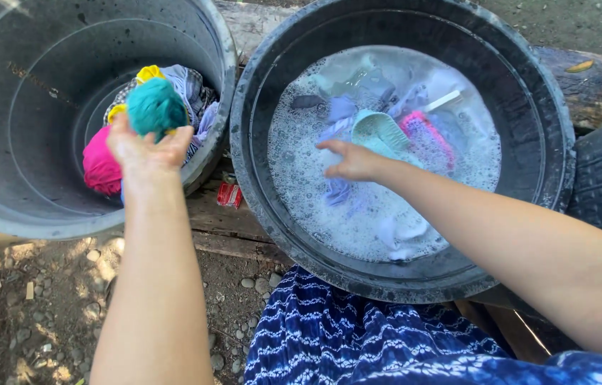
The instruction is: Hand-washing several pieces of clothing in a plastic basin filled with soapy water.
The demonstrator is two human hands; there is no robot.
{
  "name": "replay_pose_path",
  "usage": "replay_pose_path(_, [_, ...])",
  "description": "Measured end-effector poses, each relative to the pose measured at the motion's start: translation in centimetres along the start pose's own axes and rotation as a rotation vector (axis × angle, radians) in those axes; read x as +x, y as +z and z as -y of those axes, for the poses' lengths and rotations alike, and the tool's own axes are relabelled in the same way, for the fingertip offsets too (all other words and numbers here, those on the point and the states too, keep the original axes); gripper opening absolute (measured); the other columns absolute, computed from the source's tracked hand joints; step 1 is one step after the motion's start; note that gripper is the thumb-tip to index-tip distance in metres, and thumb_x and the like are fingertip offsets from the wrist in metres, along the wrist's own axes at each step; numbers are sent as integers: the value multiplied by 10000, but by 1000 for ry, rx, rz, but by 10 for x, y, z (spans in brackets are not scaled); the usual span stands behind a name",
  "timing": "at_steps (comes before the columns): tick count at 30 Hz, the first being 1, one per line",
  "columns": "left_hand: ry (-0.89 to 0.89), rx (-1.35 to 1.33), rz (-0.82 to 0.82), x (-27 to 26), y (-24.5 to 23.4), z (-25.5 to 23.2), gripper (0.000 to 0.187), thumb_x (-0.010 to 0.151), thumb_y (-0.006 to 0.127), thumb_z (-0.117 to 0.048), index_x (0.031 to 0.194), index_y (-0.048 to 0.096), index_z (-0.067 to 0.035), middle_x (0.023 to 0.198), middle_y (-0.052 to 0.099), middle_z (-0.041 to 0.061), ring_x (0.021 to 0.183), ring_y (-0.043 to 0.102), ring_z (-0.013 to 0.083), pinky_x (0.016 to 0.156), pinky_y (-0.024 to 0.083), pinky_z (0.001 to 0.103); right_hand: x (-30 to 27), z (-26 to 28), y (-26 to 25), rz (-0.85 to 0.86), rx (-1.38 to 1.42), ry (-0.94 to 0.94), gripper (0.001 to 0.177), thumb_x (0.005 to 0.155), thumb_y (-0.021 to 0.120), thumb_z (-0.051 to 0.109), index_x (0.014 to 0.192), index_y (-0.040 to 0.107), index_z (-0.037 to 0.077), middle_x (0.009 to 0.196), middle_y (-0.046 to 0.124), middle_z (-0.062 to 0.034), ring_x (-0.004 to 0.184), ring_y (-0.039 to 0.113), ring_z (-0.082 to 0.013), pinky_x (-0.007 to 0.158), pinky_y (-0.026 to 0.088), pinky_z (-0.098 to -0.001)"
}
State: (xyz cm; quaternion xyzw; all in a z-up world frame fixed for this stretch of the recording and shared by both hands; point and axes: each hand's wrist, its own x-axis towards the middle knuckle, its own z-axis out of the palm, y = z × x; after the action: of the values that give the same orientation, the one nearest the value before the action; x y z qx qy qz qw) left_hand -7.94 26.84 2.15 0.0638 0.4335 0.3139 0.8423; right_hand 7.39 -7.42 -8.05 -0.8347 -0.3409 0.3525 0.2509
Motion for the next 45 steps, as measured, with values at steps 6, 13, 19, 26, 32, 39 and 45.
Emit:
replay_pose_path(6, [-91, 463, 490, 16, -15, 78, 403, 956, 589, -402, 1168, 635, -62, 1286, 693, 138, 1201, 661, 325, 1005, 520, 486, -15, -65, 67, 375, -423, 229, 880, 851, 688, 481, 1590, 317, 179, 1573, 376, -243, 1375, 484, -388, 1136, 393, -491])
replay_pose_path(13, [183, 1379, 483, -18, -64, 175, 319, 907, 624, -324, 1097, 723, -87, 984, 766, 81, 896, 720, 241, 780, 540, 381, 37, -32, 10, 829, -668, 350, 639, 851, 715, 518, 1377, 622, 167, 1417, 579, -85, 1303, 569, -309, 1099, 451, -467])
replay_pose_path(19, [281, 2139, 744, -53, -88, 206, 342, 883, 662, -340, 1113, 758, -106, 1121, 732, 202, 1086, 681, 382, 970, 526, 456, 103, 10, -21, -81, -180, -179, 455, 869, 703, 420, 1216, 764, 131, 1327, 682, -139, 1247, 628, -324, 1083, 471, -411])
replay_pose_path(26, [299, 2042, 662, -35, -99, 204, 335, 856, 600, -216, 1138, 743, -106, 1153, 716, 213, 1134, 667, 387, 994, 512, 445, 114, -58, 60, 23, -124, 87, 852, 774, 714, 224, 1503, 327, 10, 1482, 459, -276, 1365, 491, -383, 1120, 410, -420])
replay_pose_path(32, [316, 1923, 534, -11, -96, 209, 350, 835, 625, -201, 1148, 737, -91, 1120, 727, 212, 1108, 680, 366, 976, 520, 415, -26, -49, 86, 36, -253, 324, 639, 769, 726, 309, 1362, 588, 113, 1231, 687, -222, 1142, 669, -380, 958, 529, -472])
replay_pose_path(39, [125, 1778, 494, 32, -113, 221, 378, 866, 668, -243, 1213, 718, -101, 1140, 768, 145, 1083, 723, 257, 932, 535, 351, -68, 28, 11, -80, -179, 340, 454, 754, 800, 460, 1131, 743, 213, 961, 759, -102, 928, 727, -301, 835, 549, -436])
replay_pose_path(45, [456, 1811, 711, 25, -116, 248, 713, 790, 722, -63, 1468, 521, -155, 1334, 625, 180, 1201, 599, 317, 1000, 458, 393, -106, 95, -55, -255, 145, -28, 271, 768, 822, 309, 881, 751, 73, 745, 696, -70, 768, 661, -209, 730, 503, -376])
